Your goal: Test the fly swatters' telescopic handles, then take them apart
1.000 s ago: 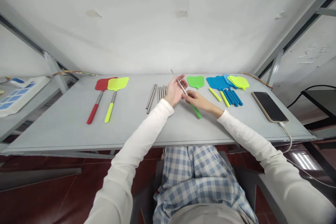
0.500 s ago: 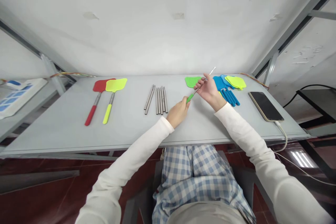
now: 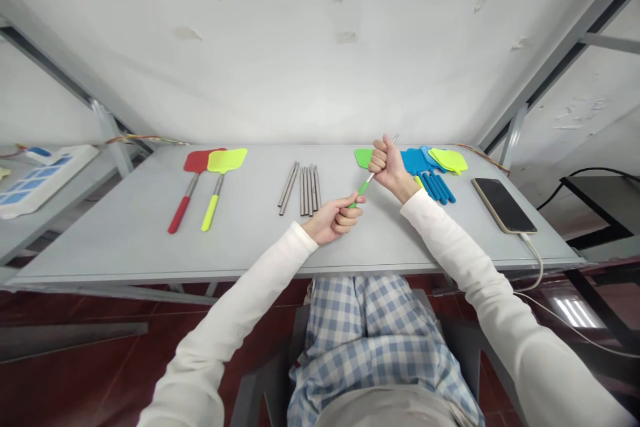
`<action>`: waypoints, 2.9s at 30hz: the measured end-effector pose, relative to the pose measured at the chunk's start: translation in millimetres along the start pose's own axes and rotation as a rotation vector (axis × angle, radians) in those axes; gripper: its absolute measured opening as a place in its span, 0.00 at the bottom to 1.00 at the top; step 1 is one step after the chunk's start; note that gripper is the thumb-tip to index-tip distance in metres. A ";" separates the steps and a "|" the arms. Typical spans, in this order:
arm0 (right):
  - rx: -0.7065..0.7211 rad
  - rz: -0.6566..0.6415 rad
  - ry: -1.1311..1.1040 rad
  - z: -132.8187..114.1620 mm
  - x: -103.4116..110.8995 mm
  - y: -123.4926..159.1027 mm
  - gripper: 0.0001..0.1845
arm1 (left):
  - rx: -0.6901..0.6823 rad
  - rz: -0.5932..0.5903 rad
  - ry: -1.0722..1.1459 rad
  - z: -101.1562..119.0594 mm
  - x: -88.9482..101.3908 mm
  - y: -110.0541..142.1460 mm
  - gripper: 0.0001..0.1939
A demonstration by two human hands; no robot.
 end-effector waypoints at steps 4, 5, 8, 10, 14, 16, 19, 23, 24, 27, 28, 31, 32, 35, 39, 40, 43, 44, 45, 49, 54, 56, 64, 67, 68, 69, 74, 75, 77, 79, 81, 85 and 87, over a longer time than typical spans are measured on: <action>0.044 -0.083 0.067 -4.9 -1.1 -1.6 0.29 | -0.089 0.149 -0.193 -1.9 1.1 0.9 0.10; 0.051 -0.094 0.056 -7.1 -0.6 -2.3 0.28 | -0.104 0.213 -0.285 -2.3 1.4 1.1 0.10; 0.056 -0.077 0.000 -14.7 0.5 -5.2 0.23 | -0.138 0.375 -0.504 -4.1 2.8 1.1 0.11; 0.063 -0.038 -0.005 -17.7 -0.5 -7.1 0.20 | -0.164 0.427 -0.577 -4.8 3.8 -0.6 0.10; 0.032 -0.026 0.071 -9.4 -7.3 -6.7 0.16 | -0.276 0.501 -0.627 -0.1 4.3 -9.4 0.08; 0.009 -0.014 0.064 -0.3 -9.8 -4.6 0.15 | -0.305 0.554 -0.696 3.9 4.1 -14.6 0.08; -0.017 0.049 -0.027 12.0 -10.8 -0.9 0.16 | -0.289 0.657 -0.934 6.2 4.0 -19.2 0.06; 0.003 0.248 -0.013 22.6 -13.0 1.7 0.21 | -0.234 0.816 -1.173 -1.9 1.2 -20.0 0.09; 0.058 0.317 0.007 23.9 -13.8 2.0 0.22 | -0.237 0.827 -1.183 -4.4 -0.4 -20.1 0.10; 0.216 0.369 0.042 24.9 -16.1 1.6 0.26 | -0.278 0.744 -1.136 -6.8 -5.7 -21.1 0.12; 0.228 0.337 0.042 24.7 -16.4 1.3 0.26 | -0.267 0.689 -1.085 -5.4 -6.8 -21.3 0.13; 0.190 0.238 0.016 24.4 -15.9 0.4 0.28 | -0.108 0.461 -0.732 3.0 -7.4 -21.2 0.15; 0.170 0.210 0.002 24.4 -15.7 -0.2 0.28 | -0.043 0.371 -0.565 5.9 -7.6 -20.8 0.16; 0.118 0.112 -0.051 20.1 -15.1 -5.2 0.29 | 0.038 0.141 -0.111 10.6 -8.9 -16.8 0.17; 0.154 0.108 -0.103 -11.3 -2.3 -20.8 0.29 | -0.050 0.068 0.192 1.7 -7.2 5.0 0.17; 0.196 0.145 -0.101 -21.9 3.5 -25.4 0.30 | -0.057 0.077 0.222 -1.7 -6.1 14.0 0.17; 0.213 0.198 0.041 -38.5 16.7 -38.2 0.30 | -0.069 0.093 0.259 -4.3 -2.3 41.7 0.18; 0.148 0.205 0.144 -35.0 17.7 -41.7 0.27 | -0.122 0.121 0.254 -1.3 -0.7 49.1 0.17; 0.066 0.214 0.277 -26.9 16.6 -44.6 0.24 | -0.180 0.151 0.242 3.2 1.0 54.9 0.16; -0.180 0.234 0.724 28.7 -3.0 -52.2 0.13 | -0.383 0.313 0.127 22.3 10.2 64.9 0.11; -0.211 0.195 0.960 68.5 -28.7 -54.4 0.09 | -0.450 0.602 -0.250 26.5 30.1 63.2 0.12; -0.181 0.187 1.044 69.8 -33.9 -48.5 0.08 | -0.438 0.708 -0.390 25.4 39.1 58.3 0.15; 0.167 -0.190 1.184 66.2 -15.2 -8.3 0.16 | -0.177 0.820 -1.000 23.2 38.3 -0.1 0.28; 0.136 -0.088 1.096 54.0 10.3 -7.6 0.13 | -0.088 0.856 -1.342 21.7 29.7 -19.1 0.31; 0.130 -0.047 1.098 47.1 19.1 -8.1 0.12 | -0.050 0.869 -1.470 21.2 29.0 -21.8 0.30; 0.142 0.003 1.140 39.3 27.5 -8.4 0.12 | 0.003 0.885 -1.592 20.8 29.7 -22.6 0.30; 0.253 0.219 1.527 1.8 57.5 -4.5 0.10 | 0.341 0.873 -1.820 19.3 43.8 -8.0 0.29; 0.242 0.217 1.545 -3.1 61.2 -3.2 0.11 | 0.374 0.863 -1.803 19.3 46.3 -4.0 0.30; 0.259 0.177 1.550 -10.4 66.8 -0.6 0.13 | 0.397 0.854 -1.779 20.0 49.8 3.3 0.29; 0.288 0.146 1.534 -14.8 71.5 2.1 0.13 | 0.397 0.840 -1.776 21.9 52.9 9.8 0.28; 0.267 0.149 1.549 -15.5 76.0 4.8 0.14 | 0.404 0.829 -1.780 25.1 57.2 16.2 0.28; 0.168 0.148 1.870 -6.6 82.9 9.3 0.15 | 0.432 0.824 -1.784 32.8 70.8 29.3 0.28; 0.179 0.172 2.082 -1.0 85.8 11.1 0.15 | 0.422 0.812 -1.799 36.1 77.9 35.2 0.28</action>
Point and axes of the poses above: each hand's wrist, its own y-axis away from the middle knuckle, its own x-axis out of the back of the hand, z = x × y, the point moved 1 cm from there along -y, towards the middle knuckle, and after that the axes turned 10 degrees about -z, right-handed, at the moved point
